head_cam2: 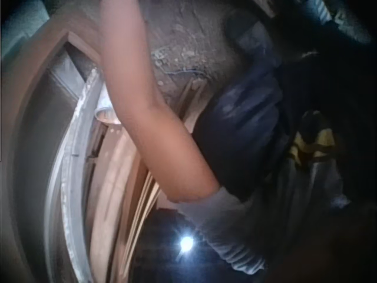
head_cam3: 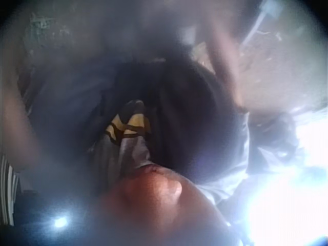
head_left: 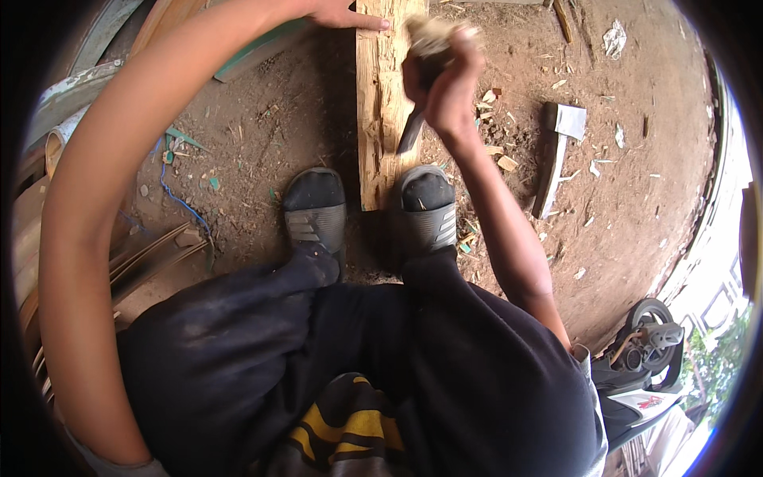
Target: The person uses a chisel and a mallet to carve a wooden plank placed on the ground. They repeatedly strike the chisel to remove wood shavings and occasionally clear debris by hand.
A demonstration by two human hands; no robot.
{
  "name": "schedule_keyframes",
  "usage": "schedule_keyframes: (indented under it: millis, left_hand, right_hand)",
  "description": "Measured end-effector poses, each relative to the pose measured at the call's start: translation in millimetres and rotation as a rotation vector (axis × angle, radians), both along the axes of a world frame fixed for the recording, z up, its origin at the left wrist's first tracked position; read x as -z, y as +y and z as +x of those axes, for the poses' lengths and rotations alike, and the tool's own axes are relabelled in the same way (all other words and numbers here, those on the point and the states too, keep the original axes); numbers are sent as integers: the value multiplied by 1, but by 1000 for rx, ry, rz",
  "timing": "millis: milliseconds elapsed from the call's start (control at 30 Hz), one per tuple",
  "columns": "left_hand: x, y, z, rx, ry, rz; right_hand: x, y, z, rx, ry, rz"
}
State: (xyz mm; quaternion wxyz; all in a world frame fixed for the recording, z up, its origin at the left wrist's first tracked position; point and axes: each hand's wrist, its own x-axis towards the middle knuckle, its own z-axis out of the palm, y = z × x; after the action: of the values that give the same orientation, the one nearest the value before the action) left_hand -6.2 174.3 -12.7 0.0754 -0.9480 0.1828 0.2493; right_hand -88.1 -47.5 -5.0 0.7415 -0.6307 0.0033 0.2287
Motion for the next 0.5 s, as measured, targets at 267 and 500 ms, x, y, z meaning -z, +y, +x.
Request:
schedule_keyframes:
  millis: [267, 500]
  left_hand:
    - [-4, -3, 1, -15, 37, -3]
    - [0, -1, 0, -37, 9, -3]
  right_hand:
    - [13, -3, 14, -23, 26, -9]
    - [-21, -6, 30, 121, 121, 359]
